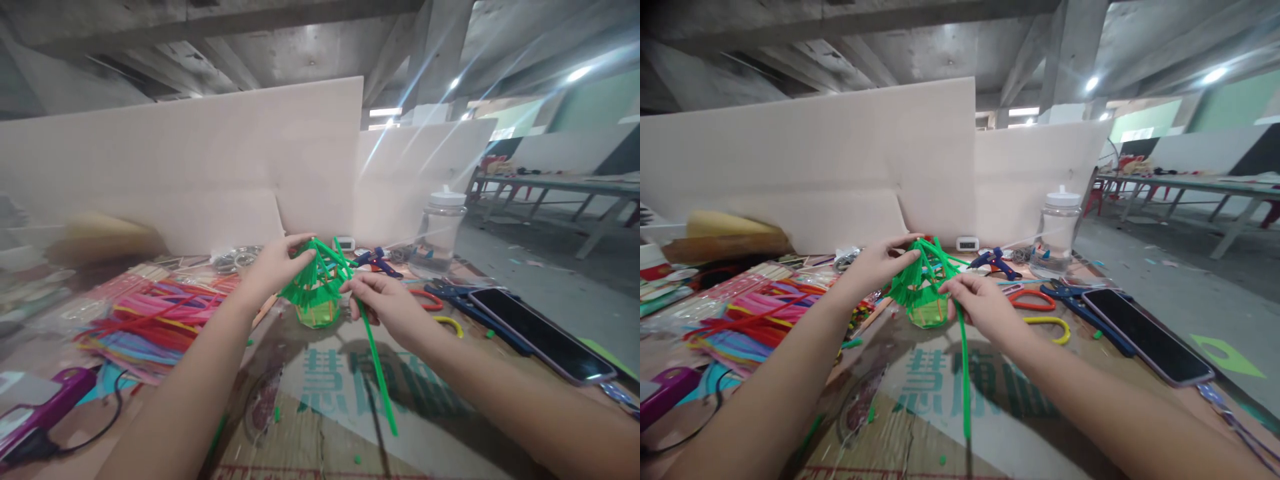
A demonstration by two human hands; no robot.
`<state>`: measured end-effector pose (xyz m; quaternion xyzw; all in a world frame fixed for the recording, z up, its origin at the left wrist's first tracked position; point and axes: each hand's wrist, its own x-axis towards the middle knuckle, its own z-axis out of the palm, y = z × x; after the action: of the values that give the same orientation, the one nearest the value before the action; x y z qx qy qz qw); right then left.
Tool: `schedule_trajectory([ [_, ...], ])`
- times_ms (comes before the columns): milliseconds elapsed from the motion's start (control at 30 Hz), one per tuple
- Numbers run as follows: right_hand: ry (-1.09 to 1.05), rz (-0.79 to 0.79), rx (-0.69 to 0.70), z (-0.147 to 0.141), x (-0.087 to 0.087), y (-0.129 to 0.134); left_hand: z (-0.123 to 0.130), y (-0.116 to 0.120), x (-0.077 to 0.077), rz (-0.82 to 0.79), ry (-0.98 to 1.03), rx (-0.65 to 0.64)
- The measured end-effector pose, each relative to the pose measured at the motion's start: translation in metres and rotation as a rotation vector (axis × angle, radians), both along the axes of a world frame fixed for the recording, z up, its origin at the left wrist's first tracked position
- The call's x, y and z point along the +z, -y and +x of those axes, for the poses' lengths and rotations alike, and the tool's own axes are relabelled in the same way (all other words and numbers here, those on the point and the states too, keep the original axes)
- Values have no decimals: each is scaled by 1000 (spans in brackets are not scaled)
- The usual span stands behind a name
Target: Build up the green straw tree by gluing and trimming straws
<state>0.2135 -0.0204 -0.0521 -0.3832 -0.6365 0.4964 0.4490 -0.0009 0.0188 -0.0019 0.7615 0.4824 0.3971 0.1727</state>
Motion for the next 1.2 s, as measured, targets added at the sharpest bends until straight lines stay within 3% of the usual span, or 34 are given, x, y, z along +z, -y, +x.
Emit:
schedule_trajectory([
  [167,-7,-162,82,-15,-14,9,3,3,1,29,-12,11],
  [700,-158,-258,87,-22,-28,8,8,13,5,143,-110,-7],
  [1200,-55,-144,79,-23,-34,12,6,15,9,90,-70,-32],
])
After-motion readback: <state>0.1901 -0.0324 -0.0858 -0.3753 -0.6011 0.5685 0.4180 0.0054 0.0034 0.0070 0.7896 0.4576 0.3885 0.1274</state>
